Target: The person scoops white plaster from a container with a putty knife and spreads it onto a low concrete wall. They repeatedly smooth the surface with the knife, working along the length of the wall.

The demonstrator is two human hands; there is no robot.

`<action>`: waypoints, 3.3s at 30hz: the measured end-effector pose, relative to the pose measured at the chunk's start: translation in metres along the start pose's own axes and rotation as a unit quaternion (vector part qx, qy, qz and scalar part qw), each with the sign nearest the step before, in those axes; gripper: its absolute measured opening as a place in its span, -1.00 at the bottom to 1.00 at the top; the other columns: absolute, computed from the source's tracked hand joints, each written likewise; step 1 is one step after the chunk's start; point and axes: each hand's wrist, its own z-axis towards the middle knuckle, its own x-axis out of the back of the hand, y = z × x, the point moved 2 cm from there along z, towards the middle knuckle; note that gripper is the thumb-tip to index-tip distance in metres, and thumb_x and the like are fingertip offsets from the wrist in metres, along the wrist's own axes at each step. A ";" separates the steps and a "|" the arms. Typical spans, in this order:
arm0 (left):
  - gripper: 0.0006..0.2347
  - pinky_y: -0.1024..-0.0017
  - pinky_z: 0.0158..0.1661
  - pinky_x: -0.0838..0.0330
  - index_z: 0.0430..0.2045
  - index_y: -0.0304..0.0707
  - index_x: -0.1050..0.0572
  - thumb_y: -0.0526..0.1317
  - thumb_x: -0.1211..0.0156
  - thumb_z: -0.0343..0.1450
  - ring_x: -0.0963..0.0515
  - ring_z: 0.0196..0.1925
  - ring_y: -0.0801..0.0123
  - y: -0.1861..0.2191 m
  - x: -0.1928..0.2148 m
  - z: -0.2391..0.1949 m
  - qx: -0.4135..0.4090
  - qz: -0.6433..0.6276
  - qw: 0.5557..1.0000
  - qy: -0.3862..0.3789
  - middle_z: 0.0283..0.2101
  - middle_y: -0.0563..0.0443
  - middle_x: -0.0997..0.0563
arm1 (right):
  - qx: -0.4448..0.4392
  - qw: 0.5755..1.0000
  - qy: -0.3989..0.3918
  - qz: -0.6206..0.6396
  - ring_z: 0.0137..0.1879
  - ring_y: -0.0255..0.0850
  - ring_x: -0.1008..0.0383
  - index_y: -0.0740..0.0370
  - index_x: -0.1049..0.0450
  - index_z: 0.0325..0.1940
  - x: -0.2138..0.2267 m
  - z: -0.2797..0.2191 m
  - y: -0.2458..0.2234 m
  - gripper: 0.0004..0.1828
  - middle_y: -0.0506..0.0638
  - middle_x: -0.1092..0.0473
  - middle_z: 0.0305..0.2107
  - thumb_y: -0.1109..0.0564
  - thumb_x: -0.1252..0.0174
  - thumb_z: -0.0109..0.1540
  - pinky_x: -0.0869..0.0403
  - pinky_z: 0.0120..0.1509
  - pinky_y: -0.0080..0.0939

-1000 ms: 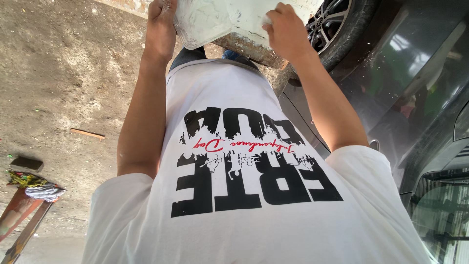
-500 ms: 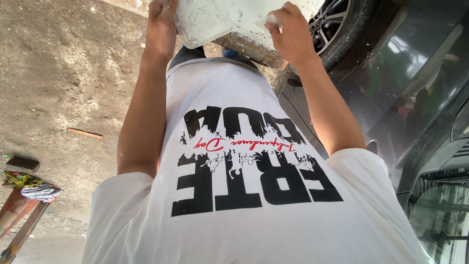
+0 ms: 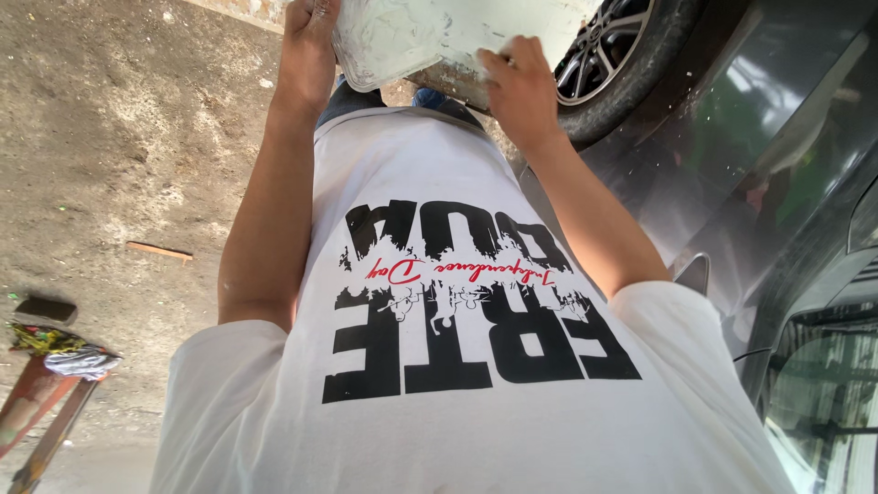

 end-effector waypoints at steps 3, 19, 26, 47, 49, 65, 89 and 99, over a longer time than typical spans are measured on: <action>-0.70 0.46 -0.12 -0.42 -0.17 -0.43 -0.48 -0.07 -0.05 0.63 -0.44 -0.14 0.51 0.000 -0.003 0.005 -0.009 -0.012 1.000 -0.016 -0.18 0.06 -0.52 | 0.022 0.999 -0.030 0.009 -0.07 -0.11 -0.36 0.19 -0.65 -0.04 0.000 0.003 -0.007 -0.73 0.01 -0.32 -0.26 0.33 -0.31 0.19 -0.48 -0.04 -0.13; -0.59 0.41 -0.33 -0.69 -0.16 -0.41 -0.50 0.04 0.14 0.63 -0.73 -0.32 0.42 0.034 -0.054 -0.017 -0.001 0.077 0.988 -0.134 -0.34 0.03 -0.66 | -0.217 0.931 0.130 0.265 -0.51 -0.39 -0.33 0.36 -0.63 -0.04 0.000 0.040 -0.056 -0.80 -0.03 -0.52 -0.51 0.16 -0.20 0.38 -0.25 -0.45 -0.35; -0.54 0.37 -0.34 -0.38 -0.22 -0.46 -0.49 0.08 0.11 0.66 -0.45 -0.48 0.30 0.027 -0.061 -0.027 -0.085 0.249 0.956 -0.131 -0.51 -0.07 -0.52 | -0.321 0.786 0.122 0.513 -0.45 -0.33 -0.57 0.35 -0.58 -0.10 -0.033 0.033 -0.042 -0.70 -0.01 -0.55 -0.49 0.02 -0.16 0.38 -0.60 -0.34 -0.37; -0.63 0.54 -0.45 -0.47 -0.30 -0.39 -0.42 -0.01 0.07 0.71 -0.50 -0.47 0.59 0.026 -0.004 -0.004 -0.065 0.041 0.993 -0.089 -0.46 0.09 -0.48 | -0.118 0.990 0.040 0.068 -0.25 -0.14 -0.48 0.29 -0.62 0.08 0.009 -0.010 0.018 -0.82 0.04 -0.44 -0.23 0.27 -0.27 0.39 -0.50 -0.16 -0.12; -0.64 0.54 -0.44 -0.45 -0.27 -0.40 -0.43 -0.01 0.04 0.70 -0.47 -0.45 0.59 0.025 -0.006 -0.005 -0.058 0.050 0.993 -0.086 -0.45 0.09 -0.48 | -0.090 0.996 0.026 0.010 -0.25 -0.15 -0.48 0.25 -0.64 0.10 0.012 -0.011 0.024 -0.74 0.03 -0.40 -0.26 0.33 -0.30 0.32 -0.53 -0.18 -0.18; -0.65 0.59 -0.47 -0.34 -0.24 -0.37 -0.46 0.01 0.05 0.68 -0.44 -0.46 0.65 0.032 -0.007 -0.006 -0.029 0.017 0.997 -0.076 -0.42 0.13 -0.51 | -0.037 0.998 -0.027 -0.037 -0.10 -0.09 -0.47 0.18 -0.62 0.03 0.015 -0.030 0.002 -0.67 0.03 -0.38 -0.23 0.38 -0.27 0.20 -0.58 0.00 -0.17; -0.64 0.52 -0.22 -0.40 -0.16 -0.46 -0.47 -0.03 0.05 0.73 -0.42 -0.26 0.62 0.038 -0.003 0.001 -0.087 0.025 0.989 -0.116 -0.29 0.09 -0.56 | -0.066 0.995 -0.069 -0.015 -0.07 -0.11 -0.51 0.25 -0.61 0.00 -0.005 -0.006 0.005 -0.73 0.05 -0.56 -0.12 0.44 -0.14 0.30 -0.55 0.06 -0.17; -0.65 0.51 -0.26 -0.38 -0.19 -0.45 -0.47 -0.04 0.05 0.69 -0.42 -0.30 0.61 0.036 0.009 0.002 -0.066 0.013 0.990 -0.126 -0.32 0.11 -0.56 | -0.092 0.992 -0.081 -0.038 -0.10 -0.15 -0.48 0.25 -0.60 -0.02 -0.012 -0.002 0.001 -0.59 0.05 -0.56 -0.14 0.57 0.01 0.28 -0.55 -0.01 -0.28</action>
